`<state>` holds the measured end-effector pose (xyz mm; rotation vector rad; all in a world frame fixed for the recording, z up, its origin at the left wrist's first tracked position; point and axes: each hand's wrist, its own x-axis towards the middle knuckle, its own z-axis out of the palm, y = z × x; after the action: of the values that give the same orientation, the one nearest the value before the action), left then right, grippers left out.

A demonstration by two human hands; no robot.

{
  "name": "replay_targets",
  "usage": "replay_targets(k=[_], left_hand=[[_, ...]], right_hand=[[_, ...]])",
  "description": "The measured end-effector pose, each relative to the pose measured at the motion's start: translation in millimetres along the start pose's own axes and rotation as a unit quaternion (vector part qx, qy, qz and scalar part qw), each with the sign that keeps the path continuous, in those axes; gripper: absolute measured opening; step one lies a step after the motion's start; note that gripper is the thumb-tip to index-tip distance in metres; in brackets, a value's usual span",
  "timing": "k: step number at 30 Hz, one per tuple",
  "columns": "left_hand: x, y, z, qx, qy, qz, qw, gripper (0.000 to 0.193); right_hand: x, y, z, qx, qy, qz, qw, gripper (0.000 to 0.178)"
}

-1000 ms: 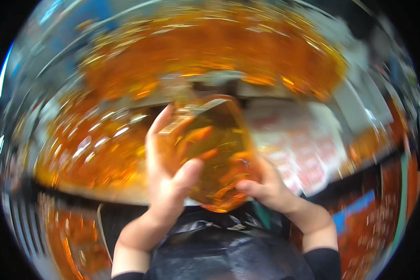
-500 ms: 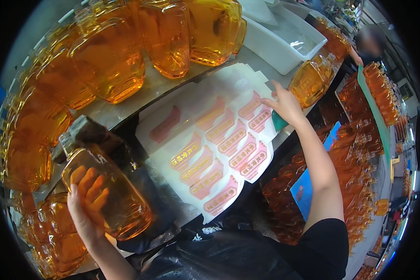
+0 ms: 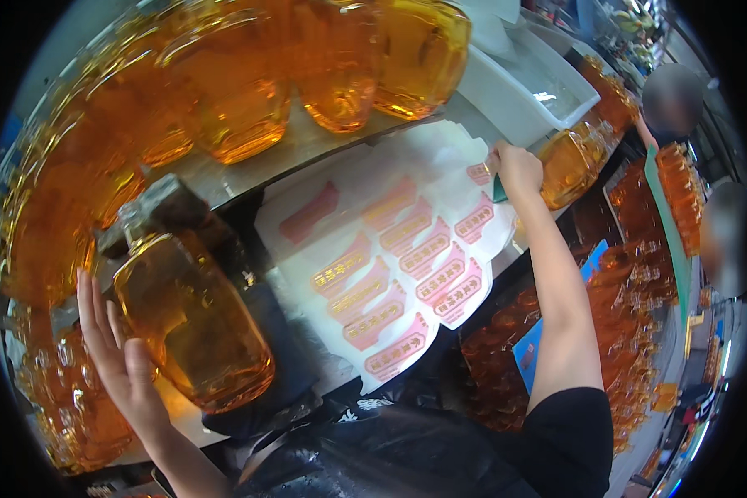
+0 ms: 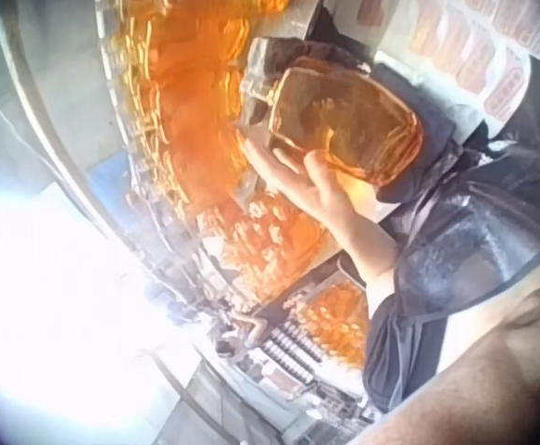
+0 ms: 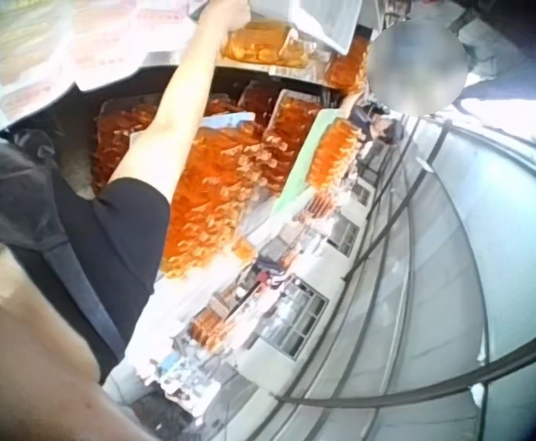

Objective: The person repeatedly picks up amber-colored glass bottles from a table, applies a rectangular label to the front of each bottle, and smooths it down with a green plastic scraper. After labeling, the person places the bottle into a row of finished units on the left side of the workspace.

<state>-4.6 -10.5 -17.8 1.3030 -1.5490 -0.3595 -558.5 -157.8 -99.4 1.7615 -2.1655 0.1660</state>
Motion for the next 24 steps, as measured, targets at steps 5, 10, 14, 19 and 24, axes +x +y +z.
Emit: replay_targets(k=[5,10,14,19,24], left_hand=[[-44.0,25.5,-17.0,0.227,-0.275,0.136,0.924,0.062],[-44.3,18.4,-18.3,0.114,-0.168,0.018,0.979,0.13],[-49.7,-3.8,-16.2,-0.037,-0.158,0.0,0.987,0.129],[-29.3,0.0,-19.9,-0.036,-0.11,0.032,0.993,0.079],[-21.5,8.9,-5.1,0.058,-0.103,-0.013,0.993,0.059]], right_hand=[[-49.9,-113.2,-125.1,0.122,0.129,-0.185,0.967,0.012],[-89.0,-199.7,-252.3,0.628,-0.158,-0.235,0.725,0.003],[-68.2,-275.3,-266.2,0.575,-0.298,-0.367,0.667,0.006],[-50.0,-330.2,-231.0,0.511,-0.319,-0.421,0.678,0.015],[-64.2,-330.6,-235.8,0.28,0.048,-0.482,0.829,0.02]])
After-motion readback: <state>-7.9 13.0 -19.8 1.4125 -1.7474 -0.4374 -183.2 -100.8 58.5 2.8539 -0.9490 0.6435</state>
